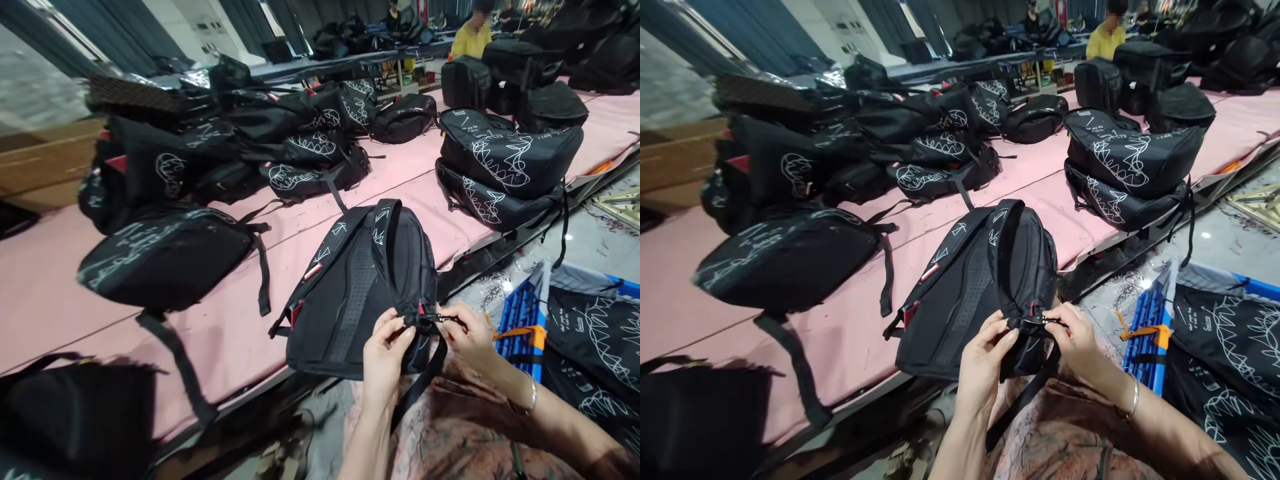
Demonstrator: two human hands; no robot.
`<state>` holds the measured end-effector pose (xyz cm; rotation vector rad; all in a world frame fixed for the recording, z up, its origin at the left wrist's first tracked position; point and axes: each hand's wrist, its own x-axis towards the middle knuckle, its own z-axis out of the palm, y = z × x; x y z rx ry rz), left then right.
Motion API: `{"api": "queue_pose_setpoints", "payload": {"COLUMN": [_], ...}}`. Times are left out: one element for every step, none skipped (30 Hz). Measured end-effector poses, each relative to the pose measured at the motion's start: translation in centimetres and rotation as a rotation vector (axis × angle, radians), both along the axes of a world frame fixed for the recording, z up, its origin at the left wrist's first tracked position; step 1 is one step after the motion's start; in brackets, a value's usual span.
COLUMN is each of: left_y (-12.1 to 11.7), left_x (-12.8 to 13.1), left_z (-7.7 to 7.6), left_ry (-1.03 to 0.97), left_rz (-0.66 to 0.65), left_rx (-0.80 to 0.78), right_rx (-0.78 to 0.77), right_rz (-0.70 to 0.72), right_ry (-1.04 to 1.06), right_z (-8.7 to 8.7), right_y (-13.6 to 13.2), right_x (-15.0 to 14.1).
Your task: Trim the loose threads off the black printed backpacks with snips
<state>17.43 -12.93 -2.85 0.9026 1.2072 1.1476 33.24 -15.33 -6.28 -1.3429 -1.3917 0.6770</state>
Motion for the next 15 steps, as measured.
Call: {"api": "queue_pose_setpoints", "payload": {"left_y": [0.0,0.0,0.0,-0.1,-0.1,-0.2,-0.3,-0.3,-0.4,-0.5,-0.5,-0.5,-0.6,-0.6,-0.6], "left_x": [0.0,0.0,0.0,0.0,0.0,0.0,0.0,0.0,-0.1,-0.1,-0.1,-0.1,-0.1,-0.1,-0.1], "left_z": [0.0,-0.1,-0.1,-0.2,-0.2,-0.3,-0.3,-0.4,-0.6,-0.7,-0.8,-1.0,-1.1,-1.2,-1.2], "left_ry": [0.010,0.017,0.021,0.025,0.032,0.044,0.064,0.092,0.127,0.166,0.206,0.245,0.281,0.312,0.340], "left_rz": [0.006,0.006,0.003,-0.001,-0.004,-0.006,-0.010,-0.013,-0.014,-0.012,-0.009,-0.005,-0.003,-0.001,-0.003], "left_rx": [0.007,0.014,0.021,0.027,0.035,0.047,0.064,0.087,0.116,0.148,0.181,0.213,0.242,0.268,0.291], "right_rx": [0.005,-0.004,-0.024,-0.049,-0.071,-0.085,-0.089,-0.081,-0.064,-0.040,-0.011,0.020,0.051,0.077,0.096], "right_rz": [0.013,0.031,0.055,0.081,0.102,0.114,0.117,0.116,0.113,0.111,0.111,0.112,0.116,0.120,0.122], "right_ry": [-0.024,-0.031,-0.025,-0.011,0.004,0.016,0.016,0.003,-0.024,-0.063,-0.109,-0.157,-0.202,-0.242,-0.273], "right_z": [0.2,0.3,0.5,0.6,0.7,0.8,0.8,0.9,1.0,1.2,1.3,1.5,1.7,1.8,2.0], "right_y": [0.0,0.0,0.1,0.1,0.1,0.1,0.1,0.1,0.0,0.0,0.0,0.0,0.0,0.0,0.0], "right_x": [0.0,0.0,-0.1,-0.2,-0.3,-0.4,-0.4,-0.5,-0.5,-0.5,-0.4,-0.3,-0.2,-0.1,0.0]}}
